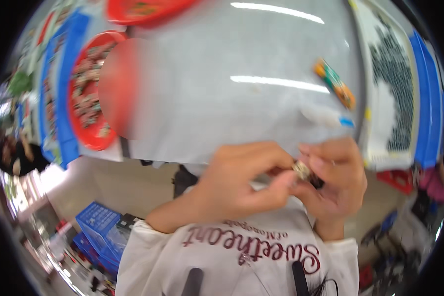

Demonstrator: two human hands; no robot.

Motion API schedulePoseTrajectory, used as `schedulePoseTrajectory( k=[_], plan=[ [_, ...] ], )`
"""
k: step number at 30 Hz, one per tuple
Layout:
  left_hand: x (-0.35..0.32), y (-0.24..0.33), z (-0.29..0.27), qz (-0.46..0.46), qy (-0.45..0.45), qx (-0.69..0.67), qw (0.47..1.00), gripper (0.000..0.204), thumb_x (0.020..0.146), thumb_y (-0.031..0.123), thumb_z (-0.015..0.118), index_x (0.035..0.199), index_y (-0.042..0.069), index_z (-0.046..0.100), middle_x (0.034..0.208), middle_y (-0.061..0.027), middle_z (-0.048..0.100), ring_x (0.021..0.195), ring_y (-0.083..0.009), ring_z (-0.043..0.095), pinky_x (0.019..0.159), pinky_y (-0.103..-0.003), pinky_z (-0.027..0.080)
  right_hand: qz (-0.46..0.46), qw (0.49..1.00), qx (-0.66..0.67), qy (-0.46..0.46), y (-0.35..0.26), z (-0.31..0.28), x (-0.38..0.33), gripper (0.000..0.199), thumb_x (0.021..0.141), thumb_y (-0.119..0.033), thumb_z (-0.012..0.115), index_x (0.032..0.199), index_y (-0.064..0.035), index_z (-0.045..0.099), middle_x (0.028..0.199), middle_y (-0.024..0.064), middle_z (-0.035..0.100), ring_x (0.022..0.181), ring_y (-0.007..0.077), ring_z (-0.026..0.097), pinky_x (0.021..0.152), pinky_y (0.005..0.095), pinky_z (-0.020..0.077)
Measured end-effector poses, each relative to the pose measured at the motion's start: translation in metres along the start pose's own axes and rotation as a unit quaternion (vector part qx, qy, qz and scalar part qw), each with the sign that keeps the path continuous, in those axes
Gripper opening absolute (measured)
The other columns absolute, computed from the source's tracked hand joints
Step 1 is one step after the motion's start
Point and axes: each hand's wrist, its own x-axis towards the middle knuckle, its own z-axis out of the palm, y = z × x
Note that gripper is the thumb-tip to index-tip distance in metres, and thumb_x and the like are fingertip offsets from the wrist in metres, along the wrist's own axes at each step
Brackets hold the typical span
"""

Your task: The person assembles figurines by applying glue from a squeeze bottle onto head pieces, attaching body pieces to them by hand, and placing the completed figurines into a tray.

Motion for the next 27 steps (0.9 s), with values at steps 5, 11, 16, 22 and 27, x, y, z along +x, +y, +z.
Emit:
schedulePoseTrajectory(
  k=[5, 11, 16, 22, 27],
  plan=[
    [-0.008, 0.007, -0.017, -0.124, -0.056, -0.122, 0.983, 0.013, 0.074, 0.010, 0.061, 0.083, 0.001, 0.057, 0.075, -0.0054, 0.058, 0.066, -0.0102, 0.054, 0.060, -0.023, 0.044, -0.044, 0.999, 0.011, -0.016, -0.010, 0.017, 0.003, 0.044, 0.064, -0.026, 0.074, 0.093, -0.0019, 0.050, 0.083, 0.0163, 0.055, 0.073, 0.0225, 0.054, 0.059, 0.0282, 0.0460],
    [-0.025, 0.022, -0.056, -0.039, 0.193, -0.089, 0.976, 0.011, 0.079, 0.007, 0.058, 0.085, -0.001, 0.056, 0.080, -0.0039, 0.059, 0.074, -0.0087, 0.056, 0.066, -0.021, 0.044, -0.017, 1.000, 0.019, -0.006, -0.015, 0.013, 0.002, 0.056, 0.067, -0.038, 0.067, 0.106, -0.0024, 0.046, 0.089, 0.0144, 0.054, 0.080, 0.0236, 0.052, 0.066, 0.0315, 0.0432],
    [-0.033, 0.027, -0.049, -0.053, 0.091, -0.037, 0.994, 0.015, 0.078, 0.012, 0.061, 0.086, 0.000, 0.058, 0.079, -0.0036, 0.060, 0.069, -0.0090, 0.056, 0.062, -0.022, 0.044, -0.043, 0.999, 0.003, 0.009, -0.026, 0.029, 0.013, 0.045, 0.072, -0.026, 0.066, 0.105, 0.0002, 0.049, 0.089, 0.0146, 0.054, 0.079, 0.0240, 0.052, 0.065, 0.0314, 0.0437],
    [-0.029, 0.022, -0.020, -0.054, 0.046, -0.094, 0.993, 0.026, 0.079, 0.025, 0.061, 0.078, -0.001, 0.058, 0.062, -0.0040, 0.056, 0.055, -0.0084, 0.049, 0.051, -0.023, 0.040, -0.031, 0.999, -0.013, -0.030, -0.032, 0.020, 0.011, 0.036, 0.065, -0.013, 0.069, 0.093, 0.0037, 0.056, 0.086, 0.0139, 0.054, 0.075, 0.0236, 0.052, 0.065, 0.0305, 0.0432],
    [-0.028, 0.021, -0.008, -0.079, 0.029, -0.147, 0.985, 0.027, 0.079, 0.026, 0.060, 0.076, -0.001, 0.058, 0.059, -0.0034, 0.055, 0.054, -0.0069, 0.048, 0.051, -0.022, 0.040, -0.003, 1.000, -0.013, -0.024, -0.033, 0.012, 0.001, 0.040, 0.057, -0.009, 0.070, 0.093, 0.0038, 0.056, 0.084, 0.0128, 0.054, 0.074, 0.0232, 0.052, 0.066, 0.0301, 0.0424]
  ],
)
